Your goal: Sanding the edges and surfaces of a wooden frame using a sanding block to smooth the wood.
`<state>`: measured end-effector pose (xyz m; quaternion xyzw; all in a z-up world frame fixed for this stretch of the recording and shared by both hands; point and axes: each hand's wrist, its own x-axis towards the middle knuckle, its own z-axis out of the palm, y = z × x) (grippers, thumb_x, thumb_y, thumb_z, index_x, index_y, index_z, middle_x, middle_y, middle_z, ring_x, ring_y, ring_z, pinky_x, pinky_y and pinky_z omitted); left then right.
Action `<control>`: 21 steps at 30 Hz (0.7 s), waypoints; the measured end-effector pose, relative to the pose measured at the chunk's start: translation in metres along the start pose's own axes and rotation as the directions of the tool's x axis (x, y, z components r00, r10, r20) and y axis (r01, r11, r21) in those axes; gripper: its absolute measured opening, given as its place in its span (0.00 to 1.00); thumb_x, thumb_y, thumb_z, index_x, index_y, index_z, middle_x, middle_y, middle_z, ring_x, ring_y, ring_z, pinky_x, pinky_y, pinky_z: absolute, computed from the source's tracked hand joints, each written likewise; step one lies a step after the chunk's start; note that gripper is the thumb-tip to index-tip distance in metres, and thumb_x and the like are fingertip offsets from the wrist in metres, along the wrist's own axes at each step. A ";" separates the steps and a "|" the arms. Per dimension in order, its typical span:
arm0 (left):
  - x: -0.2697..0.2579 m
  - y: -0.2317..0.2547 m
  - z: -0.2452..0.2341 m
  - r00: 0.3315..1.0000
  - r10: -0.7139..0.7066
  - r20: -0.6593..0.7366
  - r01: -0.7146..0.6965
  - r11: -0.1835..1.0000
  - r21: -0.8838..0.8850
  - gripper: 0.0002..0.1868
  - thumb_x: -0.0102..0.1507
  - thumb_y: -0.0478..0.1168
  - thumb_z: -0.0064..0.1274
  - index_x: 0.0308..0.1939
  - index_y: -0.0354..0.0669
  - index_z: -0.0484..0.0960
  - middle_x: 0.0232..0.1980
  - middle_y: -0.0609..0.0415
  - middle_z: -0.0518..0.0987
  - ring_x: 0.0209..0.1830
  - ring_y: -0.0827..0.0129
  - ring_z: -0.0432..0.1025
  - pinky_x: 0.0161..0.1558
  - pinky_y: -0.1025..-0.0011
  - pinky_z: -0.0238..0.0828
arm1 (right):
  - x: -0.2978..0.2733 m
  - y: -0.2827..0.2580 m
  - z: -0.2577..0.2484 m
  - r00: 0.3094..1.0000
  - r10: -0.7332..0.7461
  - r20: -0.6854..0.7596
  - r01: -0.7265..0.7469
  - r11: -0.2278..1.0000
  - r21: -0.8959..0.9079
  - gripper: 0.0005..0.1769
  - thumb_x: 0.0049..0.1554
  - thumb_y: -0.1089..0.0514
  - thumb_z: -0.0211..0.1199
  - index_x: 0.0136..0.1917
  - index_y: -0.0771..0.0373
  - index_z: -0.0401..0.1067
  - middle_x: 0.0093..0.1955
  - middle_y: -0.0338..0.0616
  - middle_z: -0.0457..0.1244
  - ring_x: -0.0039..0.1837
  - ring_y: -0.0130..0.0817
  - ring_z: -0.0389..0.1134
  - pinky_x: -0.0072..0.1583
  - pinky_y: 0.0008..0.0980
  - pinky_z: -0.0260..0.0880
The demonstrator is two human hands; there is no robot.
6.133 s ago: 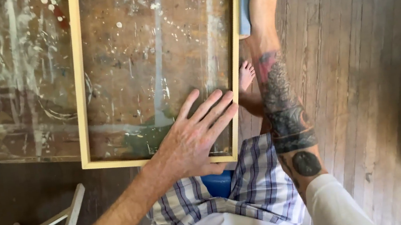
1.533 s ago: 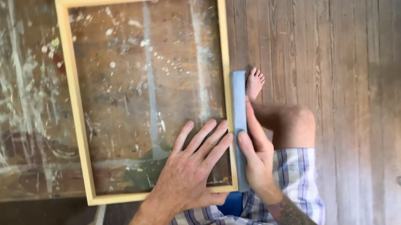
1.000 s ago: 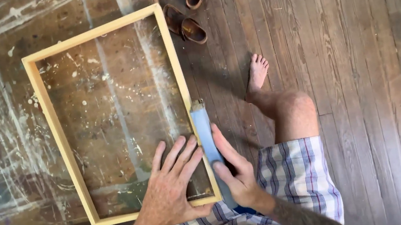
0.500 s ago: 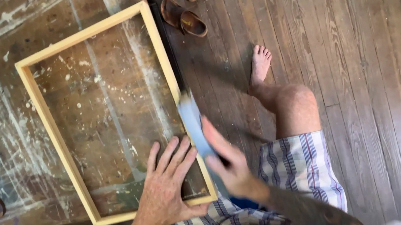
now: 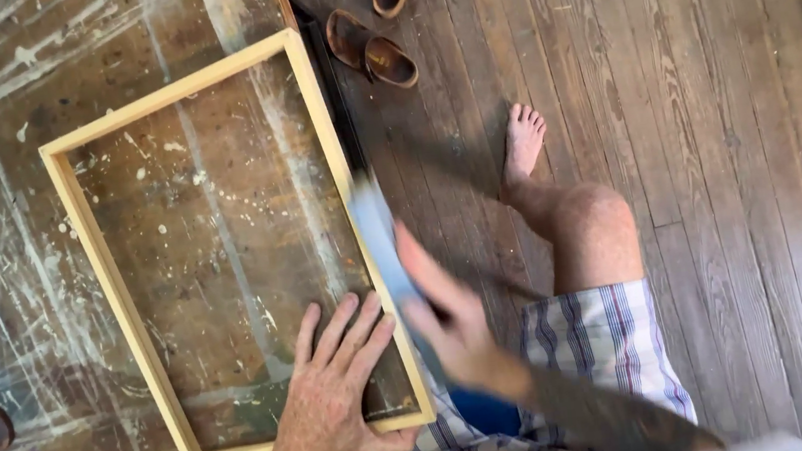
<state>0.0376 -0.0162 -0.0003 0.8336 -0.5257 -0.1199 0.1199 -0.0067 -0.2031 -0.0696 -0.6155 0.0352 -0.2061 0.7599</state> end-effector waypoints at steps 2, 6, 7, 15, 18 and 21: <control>-0.001 0.002 -0.003 1.000 -0.006 -0.008 0.006 1.000 0.002 0.58 0.58 0.78 0.50 0.79 0.44 0.55 0.83 0.47 0.55 0.84 0.53 0.50 0.81 0.39 0.39 | -0.034 0.000 0.003 0.999 0.048 -0.022 -0.046 0.997 0.060 0.28 0.68 0.61 0.52 0.78 0.74 0.52 0.83 0.65 0.45 0.85 0.53 0.48 0.84 0.47 0.49; 0.001 0.003 -0.004 1.000 -0.010 -0.009 0.010 1.000 -0.002 0.63 0.49 0.69 0.67 0.78 0.43 0.58 0.82 0.46 0.58 0.84 0.52 0.52 0.80 0.39 0.40 | 0.100 0.028 0.002 0.997 -0.072 -0.041 0.073 0.997 0.024 0.29 0.72 0.58 0.50 0.83 0.62 0.48 0.86 0.52 0.45 0.88 0.43 0.45 0.88 0.43 0.43; 0.001 0.003 -0.004 1.000 -0.009 -0.004 0.009 1.000 -0.023 0.63 0.49 0.70 0.67 0.78 0.43 0.58 0.82 0.45 0.57 0.84 0.50 0.52 0.80 0.38 0.39 | 0.138 0.035 0.002 0.991 -0.119 -0.059 0.122 0.992 0.041 0.28 0.73 0.54 0.51 0.83 0.60 0.50 0.86 0.48 0.46 0.89 0.40 0.46 0.89 0.42 0.44; -0.003 -0.001 -0.002 0.999 -0.009 0.037 0.010 1.000 -0.012 0.68 0.46 0.72 0.72 0.79 0.42 0.56 0.83 0.45 0.56 0.84 0.51 0.50 0.80 0.38 0.36 | -0.003 0.000 0.005 1.000 0.005 -0.010 -0.005 1.000 0.018 0.28 0.72 0.60 0.49 0.82 0.63 0.49 0.86 0.51 0.45 0.88 0.42 0.45 0.87 0.42 0.44; 0.001 0.000 0.000 1.000 -0.016 0.001 0.016 1.000 -0.025 0.60 0.57 0.78 0.52 0.78 0.40 0.57 0.83 0.45 0.56 0.84 0.52 0.50 0.81 0.39 0.38 | -0.056 0.003 0.008 0.999 -0.032 -0.035 0.036 0.994 0.103 0.28 0.70 0.62 0.53 0.80 0.66 0.52 0.85 0.57 0.44 0.89 0.58 0.36 0.88 0.61 0.28; -0.002 -0.002 0.000 1.000 -0.001 0.012 0.001 1.000 -0.017 0.66 0.49 0.73 0.68 0.78 0.42 0.57 0.82 0.45 0.57 0.84 0.51 0.51 0.80 0.37 0.37 | 0.046 0.021 0.007 0.997 -0.060 -0.045 0.061 0.998 0.012 0.29 0.70 0.69 0.49 0.81 0.70 0.47 0.84 0.59 0.46 0.86 0.49 0.48 0.87 0.45 0.47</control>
